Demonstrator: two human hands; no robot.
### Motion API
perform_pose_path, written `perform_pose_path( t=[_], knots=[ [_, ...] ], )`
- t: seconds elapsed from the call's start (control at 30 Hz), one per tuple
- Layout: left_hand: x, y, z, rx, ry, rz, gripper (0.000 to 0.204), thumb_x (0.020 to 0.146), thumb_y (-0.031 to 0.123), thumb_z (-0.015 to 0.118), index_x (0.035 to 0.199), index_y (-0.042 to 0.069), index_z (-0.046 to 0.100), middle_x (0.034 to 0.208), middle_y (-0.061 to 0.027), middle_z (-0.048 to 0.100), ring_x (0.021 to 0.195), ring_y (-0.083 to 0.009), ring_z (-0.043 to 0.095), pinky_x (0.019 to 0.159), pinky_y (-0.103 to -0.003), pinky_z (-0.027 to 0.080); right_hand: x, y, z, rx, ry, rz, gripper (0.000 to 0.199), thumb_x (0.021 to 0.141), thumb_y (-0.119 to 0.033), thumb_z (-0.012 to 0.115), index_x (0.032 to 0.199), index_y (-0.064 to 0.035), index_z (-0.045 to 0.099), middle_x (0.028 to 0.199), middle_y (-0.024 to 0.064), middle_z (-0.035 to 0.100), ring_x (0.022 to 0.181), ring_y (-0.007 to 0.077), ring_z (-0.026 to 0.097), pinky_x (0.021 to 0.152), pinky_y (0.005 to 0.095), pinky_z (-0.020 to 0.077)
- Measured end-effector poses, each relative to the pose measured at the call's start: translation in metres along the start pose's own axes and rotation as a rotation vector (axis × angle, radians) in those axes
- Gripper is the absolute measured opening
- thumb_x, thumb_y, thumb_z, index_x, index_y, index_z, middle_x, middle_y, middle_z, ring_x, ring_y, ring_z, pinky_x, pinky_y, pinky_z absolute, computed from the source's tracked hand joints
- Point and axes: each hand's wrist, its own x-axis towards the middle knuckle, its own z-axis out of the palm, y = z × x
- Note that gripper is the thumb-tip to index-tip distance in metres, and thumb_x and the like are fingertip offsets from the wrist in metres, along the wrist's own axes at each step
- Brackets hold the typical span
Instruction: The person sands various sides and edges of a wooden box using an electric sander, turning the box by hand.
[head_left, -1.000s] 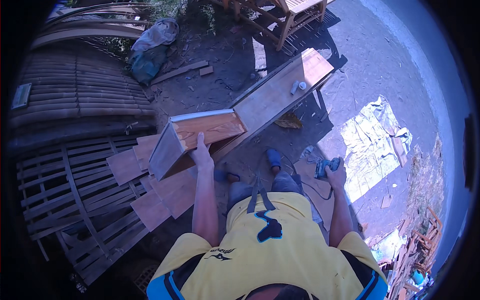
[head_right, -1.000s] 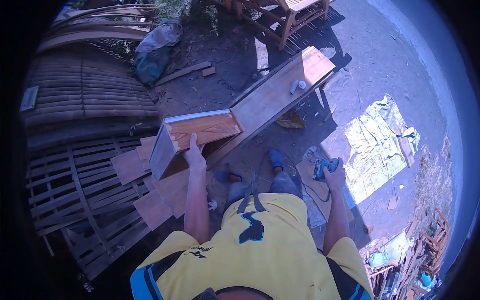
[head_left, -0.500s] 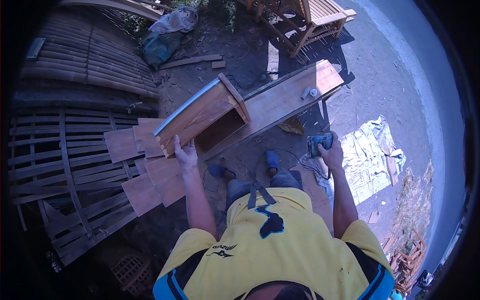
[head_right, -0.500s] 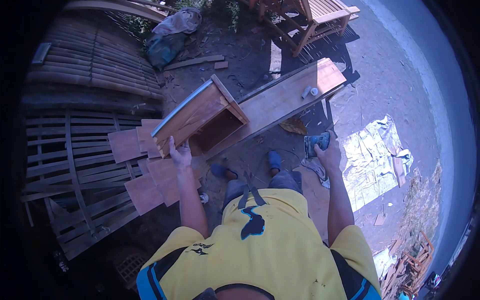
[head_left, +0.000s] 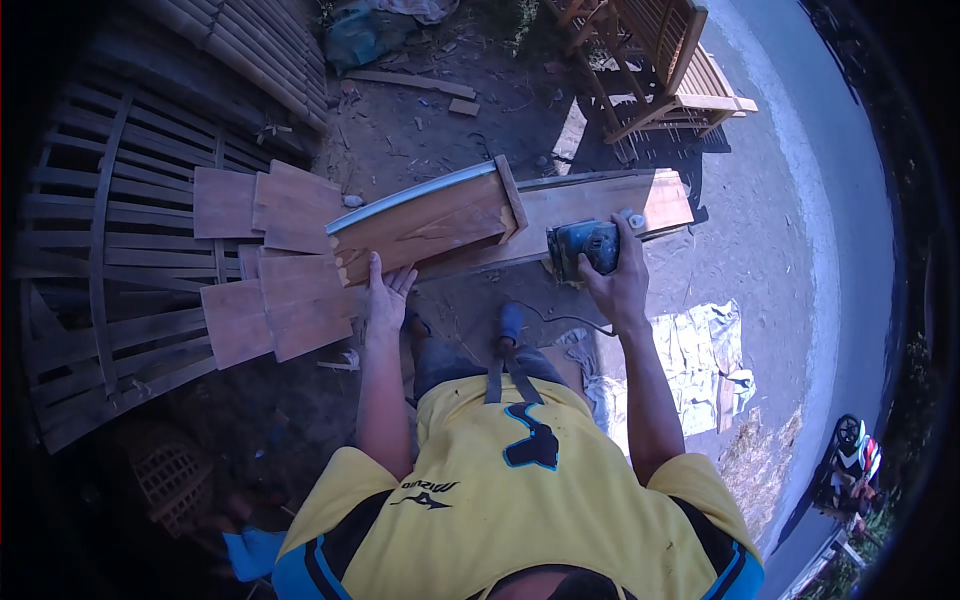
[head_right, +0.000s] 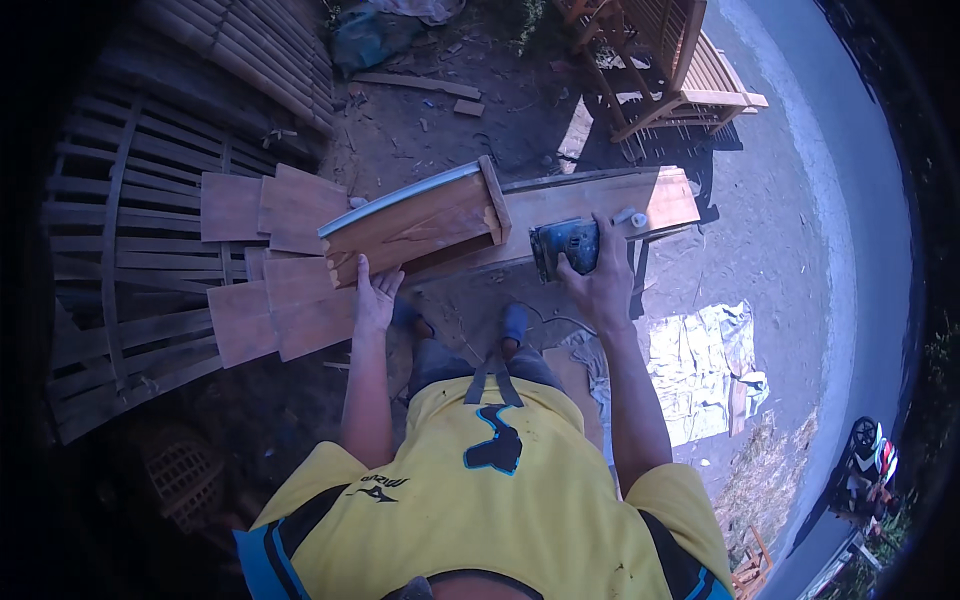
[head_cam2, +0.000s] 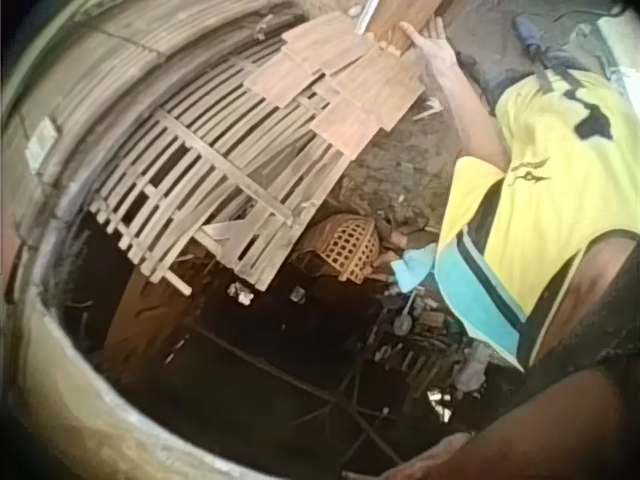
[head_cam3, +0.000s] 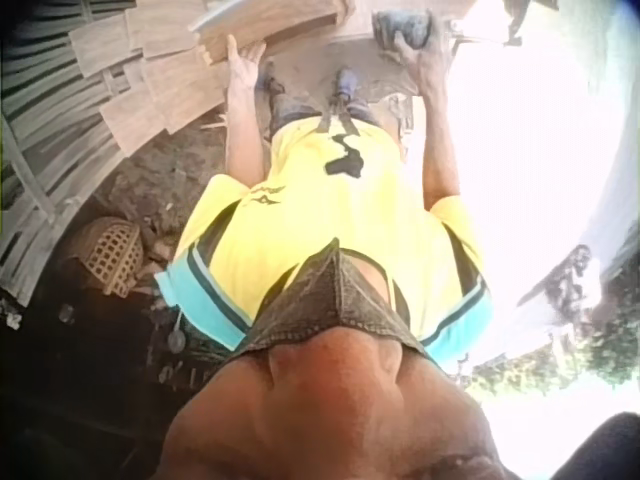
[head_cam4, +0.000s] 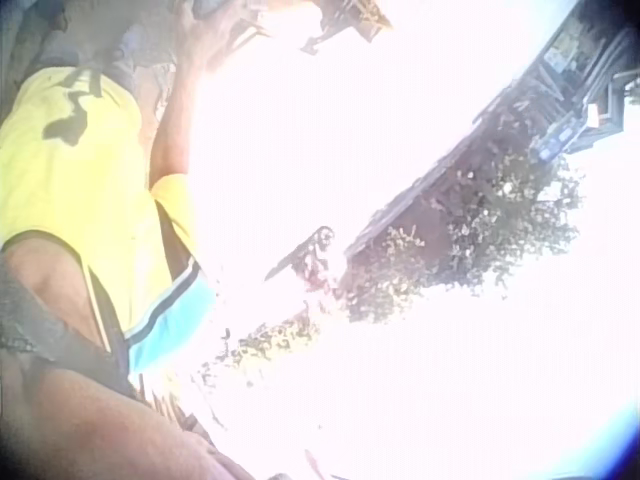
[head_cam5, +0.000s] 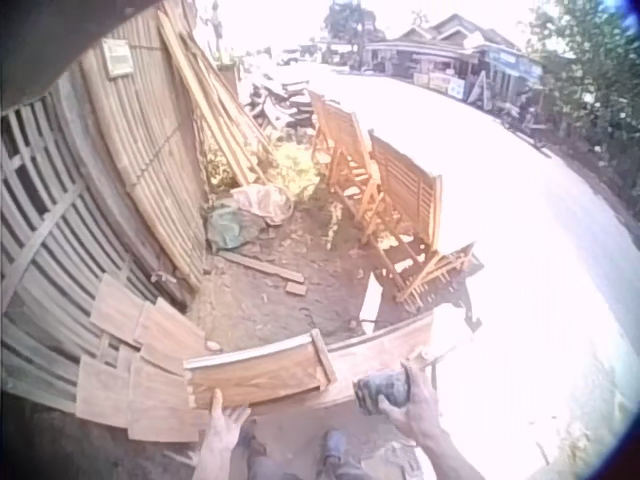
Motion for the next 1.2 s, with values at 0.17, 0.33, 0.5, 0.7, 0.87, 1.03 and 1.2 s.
perform_pose_path(
  t=[0.17, 0.33, 0.5, 0.7, 0.87, 1.03, 1.2],
  knots=[
    [-0.037, 0.038, 0.045, 1.346, 0.139, 0.231, 0.039, 0.109, 0.039, 0.064, 0.129, 0.006, 0.071, 0.135, -0.0204, 0.071, 0.128, -0.0345, 0.068, 0.106, -0.045, 0.058, 0.062, -0.074, 0.018, -0.12, -0.214, -0.011, 0.087, 0.086, -0.025, 0.085, 0.161, -0.0136, 0.043, 0.126, 0.0225, 0.063, 0.112, 0.0436, 0.069, 0.094, 0.0533, 0.057],
    [0.056, 0.039, 0.084, 1.715, 0.141, 1.441, 0.04, 0.107, 0.045, 0.061, 0.125, 0.012, 0.071, 0.128, -0.0137, 0.068, 0.128, -0.0353, 0.06, 0.121, -0.063, 0.037, 0.077, -0.099, 0.051, -0.227, -0.315, -0.119, 0.091, 0.084, -0.031, 0.085, 0.163, -0.0178, 0.042, 0.124, 0.0253, 0.061, 0.104, 0.0473, 0.071, 0.087, 0.057, 0.0584],
    [0.062, 0.026, 0.088, 1.913, -0.003, 1.119, 0.043, 0.105, 0.052, 0.062, 0.127, 0.016, 0.071, 0.114, -0.01, 0.066, 0.124, -0.0317, 0.059, 0.125, -0.063, 0.029, 0.156, -0.123, 0.083, -0.274, -0.23, -0.076, 0.084, 0.085, -0.034, 0.083, 0.158, -0.0193, 0.044, 0.12, 0.0287, 0.062, 0.095, 0.052, 0.073, 0.084, 0.0585, 0.0604],
    [0.072, 0.024, 0.085, 1.923, 0.015, 1.086, 0.048, 0.105, 0.059, 0.061, 0.124, 0.016, 0.073, 0.112, -0.0099, 0.066, 0.121, -0.0307, 0.06, 0.124, -0.061, 0.03, 0.178, -0.114, 0.102, -0.304, -0.228, -0.141, 0.086, 0.085, -0.037, 0.083, 0.159, -0.0197, 0.043, 0.12, 0.0281, 0.061, 0.093, 0.0529, 0.073, 0.081, 0.0593, 0.0604],
    [0.063, 0.029, 0.082, 1.93, 0.021, 1.048, 0.053, 0.105, 0.062, 0.059, 0.125, 0.015, 0.073, 0.113, -0.0103, 0.066, 0.122, -0.0317, 0.06, 0.125, -0.064, 0.029, 0.069, -0.095, 0.056, -0.272, -0.291, -0.189, 0.089, 0.084, -0.034, 0.084, 0.161, -0.0189, 0.041, 0.118, 0.027, 0.059, 0.091, 0.0523, 0.073, 0.079, 0.0592, 0.0605],
    [0.068, 0.031, 0.089, 1.944, -0.007, 1.083, 0.049, 0.106, 0.059, 0.06, 0.125, 0.017, 0.073, 0.116, -0.0112, 0.068, 0.121, -0.0315, 0.061, 0.123, -0.061, 0.03, 0.136, -0.122, 0.082, -0.279, -0.259, -0.131, 0.085, 0.085, -0.036, 0.082, 0.159, -0.0171, 0.044, 0.124, 0.0291, 0.059, 0.09, 0.0492, 0.075, 0.078, 0.0533, 0.0631],
    [0.079, 0.029, 0.086, 1.942, -0.023, 1.095, 0.05, 0.107, 0.059, 0.057, 0.126, 0.016, 0.073, 0.123, -0.0165, 0.068, 0.127, -0.0358, 0.06, 0.122, -0.062, 0.03, 0.188, -0.124, 0.109, -0.289, -0.218, -0.133, 0.085, 0.084, -0.038, 0.083, 0.156, -0.017, 0.044, 0.123, 0.0292, 0.06, 0.09, 0.0484, 0.075, 0.078, 0.0533, 0.0632]
  ],
)
